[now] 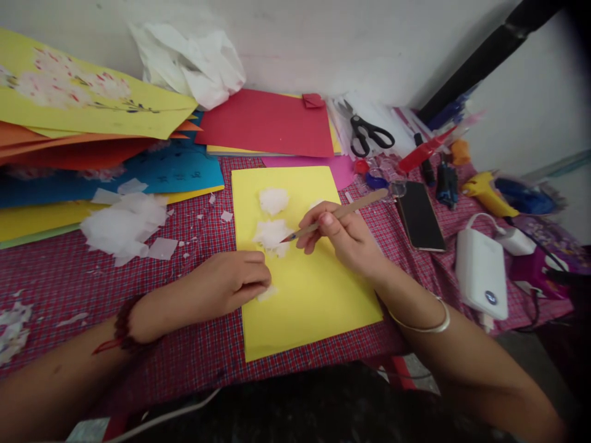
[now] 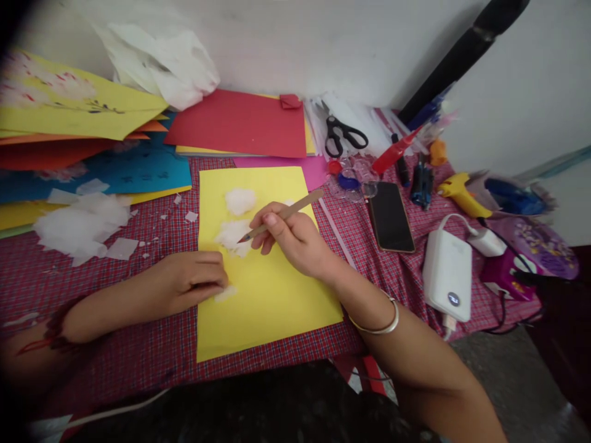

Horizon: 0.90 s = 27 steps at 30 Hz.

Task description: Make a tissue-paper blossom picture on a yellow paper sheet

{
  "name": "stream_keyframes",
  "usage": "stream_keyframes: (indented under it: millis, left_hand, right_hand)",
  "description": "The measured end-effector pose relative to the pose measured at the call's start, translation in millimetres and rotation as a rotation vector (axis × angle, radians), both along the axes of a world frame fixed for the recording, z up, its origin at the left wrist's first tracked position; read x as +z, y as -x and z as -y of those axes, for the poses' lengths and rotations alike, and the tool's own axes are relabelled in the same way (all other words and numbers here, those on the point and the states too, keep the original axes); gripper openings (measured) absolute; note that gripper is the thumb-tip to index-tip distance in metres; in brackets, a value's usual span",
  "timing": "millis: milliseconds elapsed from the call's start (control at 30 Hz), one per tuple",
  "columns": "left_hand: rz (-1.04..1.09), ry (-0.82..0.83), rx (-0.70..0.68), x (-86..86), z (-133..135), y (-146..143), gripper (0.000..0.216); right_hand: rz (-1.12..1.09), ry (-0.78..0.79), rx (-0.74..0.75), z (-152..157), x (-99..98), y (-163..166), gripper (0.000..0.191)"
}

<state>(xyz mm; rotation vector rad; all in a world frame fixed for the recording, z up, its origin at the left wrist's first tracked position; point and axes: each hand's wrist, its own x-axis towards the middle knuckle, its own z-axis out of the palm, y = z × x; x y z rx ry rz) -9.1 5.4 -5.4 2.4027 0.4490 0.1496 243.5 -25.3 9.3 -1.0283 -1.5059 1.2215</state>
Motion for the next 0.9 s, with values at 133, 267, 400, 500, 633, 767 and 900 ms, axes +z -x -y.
stream_keyframes:
  millis: [133,267,400,500,633,767,900]
  left_hand:
    - [0.014,0.014,0.003,0.5,-0.1,-0.5,0.027]
    - [-0.002,0.023,0.013,0.3,0.0,-0.5,0.026]
    - [-0.004,0.027,0.009,0.8,-0.3,-0.2,0.024]
    - [-0.023,0.024,0.012,2.0,-0.2,-0.6,0.024]
    - [-0.024,0.010,0.015,1.9,1.0,-0.6,0.025]
    - [-0.006,-0.015,0.023,0.6,2.8,0.1,0.024]
    - [0.005,-0.019,0.031,-0.1,2.9,0.0,0.022]
  right_hand:
    - [0.031,0.034,0.004,-1.0,0.0,0.4,0.040]
    - [0.153,0.031,0.040,0.7,-0.4,1.1,0.039]
    - [0.237,-0.064,0.055,0.7,-7.3,1.5,0.034]
    - [0.312,-0.174,0.075,-0.3,-11.7,1.3,0.029]
    - [0.486,-0.292,0.114,2.2,-6.5,2.9,0.023]
    - [0.705,-0.360,0.142,8.7,6.3,7.2,0.026]
    - [0.867,-0.449,0.190,16.2,8.8,9.0,0.029]
